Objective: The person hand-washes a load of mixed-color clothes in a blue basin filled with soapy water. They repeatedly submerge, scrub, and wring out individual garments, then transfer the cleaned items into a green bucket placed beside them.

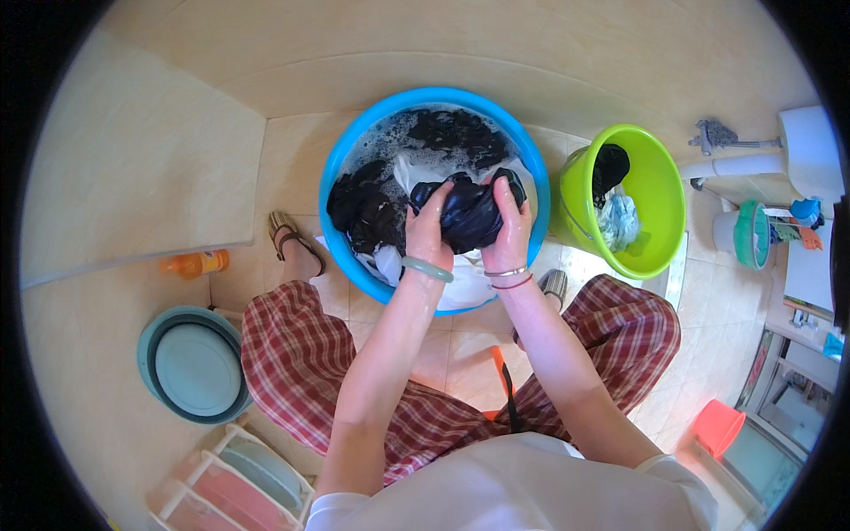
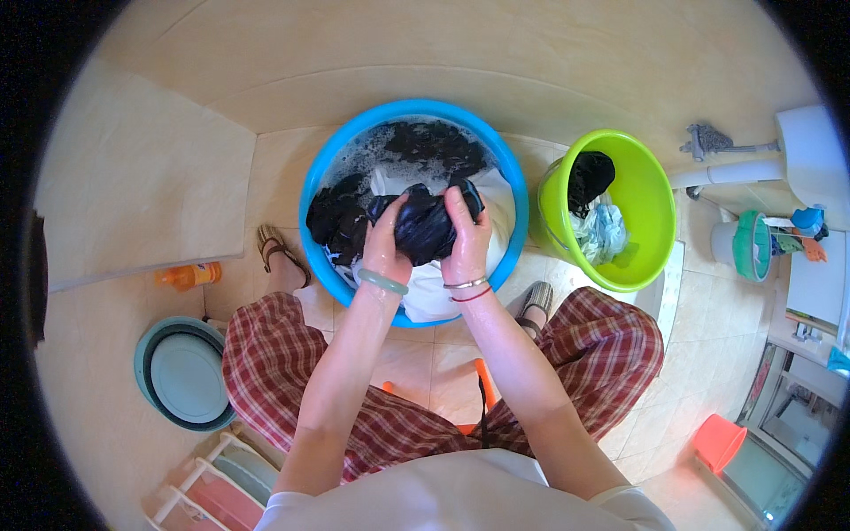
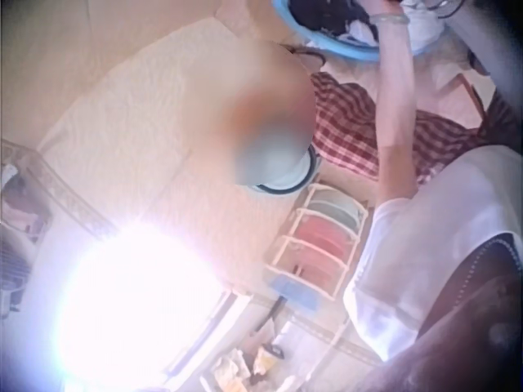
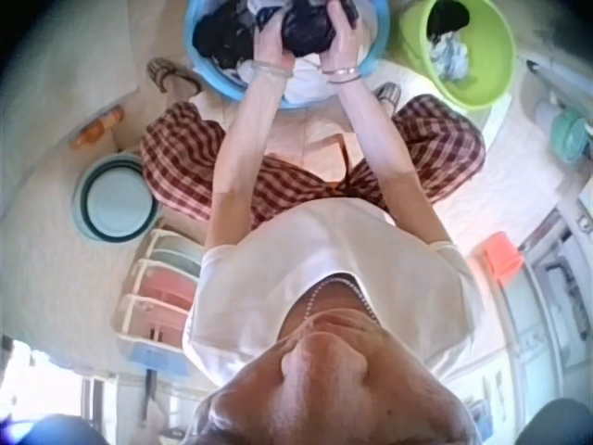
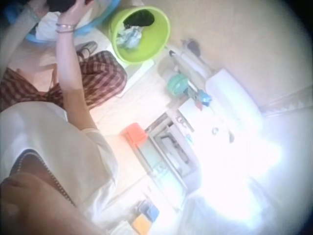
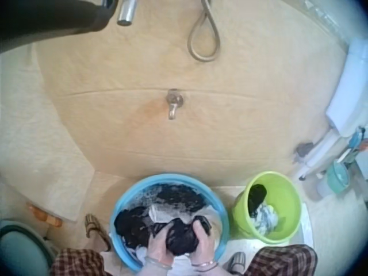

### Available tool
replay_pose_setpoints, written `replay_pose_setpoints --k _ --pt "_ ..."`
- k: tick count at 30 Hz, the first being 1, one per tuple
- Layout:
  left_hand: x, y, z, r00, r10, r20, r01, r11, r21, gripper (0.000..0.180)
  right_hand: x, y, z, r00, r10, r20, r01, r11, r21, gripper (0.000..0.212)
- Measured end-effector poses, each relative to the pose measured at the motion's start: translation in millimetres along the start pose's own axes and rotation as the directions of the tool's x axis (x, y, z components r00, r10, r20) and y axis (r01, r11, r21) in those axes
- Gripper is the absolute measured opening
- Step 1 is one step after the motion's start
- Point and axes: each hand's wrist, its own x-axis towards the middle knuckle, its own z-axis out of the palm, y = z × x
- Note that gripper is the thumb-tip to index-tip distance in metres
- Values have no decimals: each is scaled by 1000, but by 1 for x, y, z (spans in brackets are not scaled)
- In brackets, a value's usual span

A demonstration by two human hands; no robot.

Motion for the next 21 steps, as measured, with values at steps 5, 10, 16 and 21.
replay_pose_setpoints --k 5,10,16,21 --pt "-20 6 19 562 678 474 -770 218 600 30 18 14 -18 864 488 127 -497 782 376 34" --pt "-40 25 26 276 497 823 -899 -169 403 32 21 -4 -7 659 455 599 -715 627 310 34" --pt "-53 34 30 134 351 927 -894 -362 266 33 23 -28 1 708 279 649 7 916 -402 28" --pt "-57 39 28 49 180 982 -899 -421 122 24 49 -22 -5 497 544 676 -276 838 -471 28"
